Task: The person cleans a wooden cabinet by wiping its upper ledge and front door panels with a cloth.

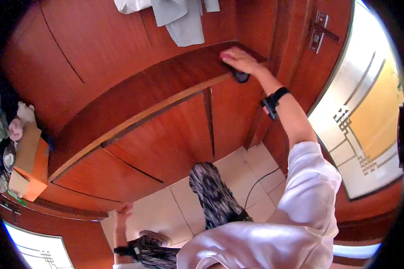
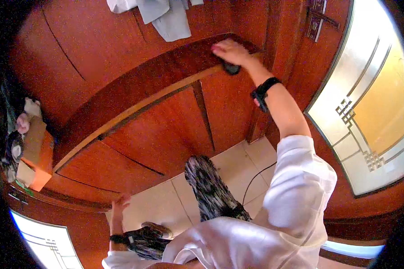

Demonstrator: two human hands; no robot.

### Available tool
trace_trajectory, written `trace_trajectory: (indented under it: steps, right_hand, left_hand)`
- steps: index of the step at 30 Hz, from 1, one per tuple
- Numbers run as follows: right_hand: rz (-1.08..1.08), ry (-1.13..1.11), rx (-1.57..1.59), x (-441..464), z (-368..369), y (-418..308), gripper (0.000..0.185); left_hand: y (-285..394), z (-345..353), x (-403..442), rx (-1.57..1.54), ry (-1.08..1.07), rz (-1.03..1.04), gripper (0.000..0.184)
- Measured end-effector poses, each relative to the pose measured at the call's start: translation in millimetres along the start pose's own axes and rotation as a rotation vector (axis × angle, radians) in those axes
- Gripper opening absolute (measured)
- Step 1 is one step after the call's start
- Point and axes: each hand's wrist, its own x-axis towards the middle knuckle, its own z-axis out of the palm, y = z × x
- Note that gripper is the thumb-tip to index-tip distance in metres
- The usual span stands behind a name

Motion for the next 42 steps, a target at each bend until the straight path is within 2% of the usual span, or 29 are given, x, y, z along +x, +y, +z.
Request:
trace_trajectory:
  steps: [1, 3, 4, 5, 6, 8, 9, 11, 13, 14, 18, 19, 20, 22, 23, 26, 28, 29, 30, 32, 33, 34, 36, 39, 42]
  right_hand:
    - [0.123, -0.01, 0.011, -1.2, -9.8, 13.7, 0.059]
    - [0.223, -0.013, -0.023, 10.9, -10.8, 44.9, 0.062]
    - [0.312, -0.009, -0.03, 12.4, -13.8, 46.4, 0.062]
    - [0.31, -0.02, -0.029, 20.3, -8.6, 53.6, 0.062]
    - [0.368, -0.032, -0.053, 32.7, 0.3, 62.5, 0.061]
    - [0.42, -0.048, -0.081, 35.1, 6.7, 63.9, 0.06]
    - [0.365, -0.06, -0.124, 32.1, 3.9, 61.0, 0.058]
    - [0.308, -0.072, -0.176, 22.6, -3.7, 47.5, 0.056]
    - [0.23, 0.093, -0.19, -10.9, -7.2, 19.5, 0.047]
    - [0.24, 0.093, -0.195, -28.6, -5.2, 6.5, 0.047]
    - [-0.016, 0.646, -0.171, -87.5, 10.8, -51.1, 0.027]
    - [-0.041, 0.734, -0.202, -98.6, 17.0, -62.2, 0.025]
    - [-0.055, 0.746, -0.094, -111.2, 22.0, -69.6, 0.026]
    - [0.221, 0.487, 0.628, -137.6, 26.0, -91.6, 0.028]
    - [0.224, 0.472, 0.636, -138.3, 37.7, -82.9, 0.028]
    - [0.417, 0.88, 0.769, -126.9, 61.6, -43.2, 0.034]
    - [0.401, 1.124, 0.838, -104.2, 58.1, -22.5, 0.043]
    - [0.362, 1.218, 0.972, -93.2, 52.9, -25.5, 0.047]
    - [0.377, 1.194, 0.974, -78.6, 64.6, -17.7, 0.047]
    - [0.456, 1.389, 0.414, -52.1, 89.2, -2.9, 0.05]
    - [0.497, 1.441, 0.442, -47.2, 99.2, -18.4, 0.052]
    - [0.621, 1.422, 0.441, -44.3, 109.9, -35.1, 0.053]
    - [0.53, 1.397, 0.441, -48.8, 130.7, -79.0, 0.054]
    - [0.476, 1.246, 0.41, -65.3, 171.6, -149.2, 0.054]
    - [0.43, 1.149, 0.41, -86.0, 195.7, -167.0, 0.055]
  left_hand:
    - [-15.0, -28.0, -6.7, 0.014, 0.121, -0.098, 0.025]
    - [-89.0, -107.4, -14.7, 0.503, 0.011, 0.079, 0.022]
    - [-126.4, -133.8, -25.6, 0.585, 0.035, 0.138, 0.019]
    - [-148.0, -148.0, -37.6, 0.669, 0.06, 0.195, 0.019]
    - [-138.8, -137.7, -57.0, 0.666, 0.063, 0.183, 0.019]
    - [-94.7, -91.6, -107.0, 0.997, 0.235, -0.098, 0.022]
    - [-94.1, -81.9, -114.5, 0.933, 0.336, -0.023, 0.029]
    - [-96.4, -74.1, -117.1, 0.951, 0.408, -0.049, 0.028]
    - [-92.6, -63.1, -122.9, 0.98, 0.467, -0.072, 0.027]
    - [-86.1, -56.2, -126.8, 0.975, 0.517, -0.082, 0.026]
    - [-92.1, -60.0, -124.5, 1.081, 0.597, -0.151, 0.021]
    - [-87.6, -56.3, -127.0, 1.095, 0.592, -0.117, 0.022]
    - [-84.2, -54.6, -127.8, 1.102, 0.584, -0.118, 0.022]
    - [-81.8, -53.1, -134.1, 1.068, 0.58, -0.15, 0.024]
    - [-89.0, -57.3, -136.2, 1.073, 0.581, -0.166, 0.024]
    - [-104.9, -65.0, -143.4, 1.055, 0.634, -0.134, 0.025]
    - [-86.1, -49.6, -144.3, 1.039, 0.663, -0.052, 0.026]
    - [-84.4, -50.1, -144.6, 1.055, 0.642, -0.086, 0.027]
    - [-85.6, -53.3, -143.0, 1.068, 0.624, -0.119, 0.028]
    - [-94.0, -64.1, -138.4, 1.119, 0.634, -0.168, 0.031]
    - [-95.6, -66.6, -138.7, 1.085, 0.646, -0.209, 0.03]
    - [-97.7, -68.1, -137.2, 1.05, 0.657, -0.247, 0.03]
    - [-99.9, -69.0, -136.8, 0.986, 0.659, -0.22, 0.028]
    - [-91.7, -69.4, -135.7, 1.004, 0.659, -0.247, 0.026]
    - [-95.2, -69.7, -134.7, 0.982, 0.688, -0.251, 0.027]
